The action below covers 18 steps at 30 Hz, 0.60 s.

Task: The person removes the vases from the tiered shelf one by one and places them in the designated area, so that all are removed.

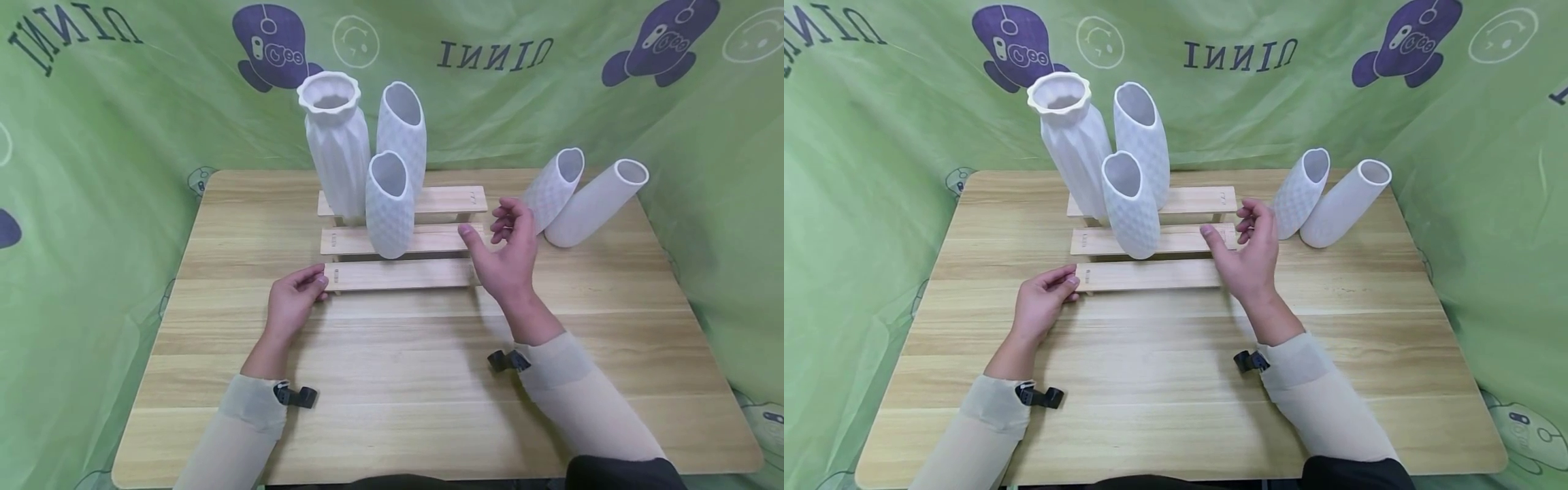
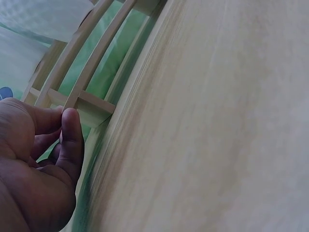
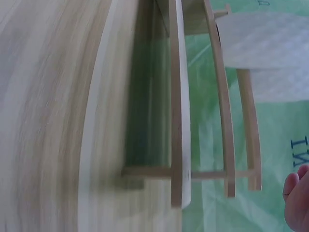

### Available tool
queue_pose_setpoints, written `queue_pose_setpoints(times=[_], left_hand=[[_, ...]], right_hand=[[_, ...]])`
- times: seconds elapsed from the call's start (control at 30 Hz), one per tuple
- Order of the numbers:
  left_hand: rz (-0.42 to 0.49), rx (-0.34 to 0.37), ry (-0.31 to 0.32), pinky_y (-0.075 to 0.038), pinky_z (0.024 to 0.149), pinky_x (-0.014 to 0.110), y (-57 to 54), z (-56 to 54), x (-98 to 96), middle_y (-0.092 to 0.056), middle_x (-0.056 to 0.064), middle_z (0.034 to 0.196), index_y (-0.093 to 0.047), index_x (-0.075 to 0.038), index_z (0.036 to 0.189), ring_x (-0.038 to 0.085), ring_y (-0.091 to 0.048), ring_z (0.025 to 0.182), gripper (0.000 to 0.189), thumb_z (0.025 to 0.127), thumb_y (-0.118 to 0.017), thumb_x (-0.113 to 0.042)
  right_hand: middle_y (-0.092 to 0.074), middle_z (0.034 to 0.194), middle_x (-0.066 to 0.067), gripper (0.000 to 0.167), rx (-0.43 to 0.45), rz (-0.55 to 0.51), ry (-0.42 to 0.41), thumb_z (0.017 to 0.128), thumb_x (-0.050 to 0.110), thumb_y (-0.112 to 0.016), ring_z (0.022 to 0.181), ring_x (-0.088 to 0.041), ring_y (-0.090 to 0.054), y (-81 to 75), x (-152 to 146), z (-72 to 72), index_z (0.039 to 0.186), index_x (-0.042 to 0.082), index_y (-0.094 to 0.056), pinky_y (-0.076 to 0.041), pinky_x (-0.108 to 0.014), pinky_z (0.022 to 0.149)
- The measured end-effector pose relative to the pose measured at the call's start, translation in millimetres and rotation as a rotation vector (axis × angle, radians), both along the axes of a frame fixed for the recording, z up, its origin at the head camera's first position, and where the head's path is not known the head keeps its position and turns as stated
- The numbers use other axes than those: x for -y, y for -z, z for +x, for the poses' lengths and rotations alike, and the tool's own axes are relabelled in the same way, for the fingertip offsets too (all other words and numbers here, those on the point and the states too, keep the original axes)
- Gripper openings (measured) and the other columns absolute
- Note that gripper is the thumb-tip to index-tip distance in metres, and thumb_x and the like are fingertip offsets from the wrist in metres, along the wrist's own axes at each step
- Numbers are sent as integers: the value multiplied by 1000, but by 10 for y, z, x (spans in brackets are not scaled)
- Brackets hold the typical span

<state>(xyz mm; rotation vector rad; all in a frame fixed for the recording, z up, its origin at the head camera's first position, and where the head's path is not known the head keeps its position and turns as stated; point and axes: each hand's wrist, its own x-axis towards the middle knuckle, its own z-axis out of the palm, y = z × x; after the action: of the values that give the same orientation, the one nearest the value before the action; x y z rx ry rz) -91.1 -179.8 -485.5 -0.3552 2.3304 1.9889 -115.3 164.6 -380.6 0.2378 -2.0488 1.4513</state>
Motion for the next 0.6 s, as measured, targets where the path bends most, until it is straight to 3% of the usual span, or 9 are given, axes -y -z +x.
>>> queue_pose_setpoints(times=[0.43,0.6], left_hand=[[-9,-3,13,-66,76,27,-15,1,7,-71,20,123,-70,1,130,17,-74,77,36,97,-75,-11],[-16,5,11,-66,76,28,-17,9,5,-71,20,120,-70,0,130,18,-74,78,36,97,-75,-11]], right_hand=[[-53,108,-31,78,-3,11,-102,68,-2,-93,91,-47,-50,-41,298,3,129,-18,-47,-47,-39,70],[-56,117,-20,85,23,-8,-154,68,5,-97,101,-35,-58,219,321,-118,135,-9,-47,-56,-41,78]])
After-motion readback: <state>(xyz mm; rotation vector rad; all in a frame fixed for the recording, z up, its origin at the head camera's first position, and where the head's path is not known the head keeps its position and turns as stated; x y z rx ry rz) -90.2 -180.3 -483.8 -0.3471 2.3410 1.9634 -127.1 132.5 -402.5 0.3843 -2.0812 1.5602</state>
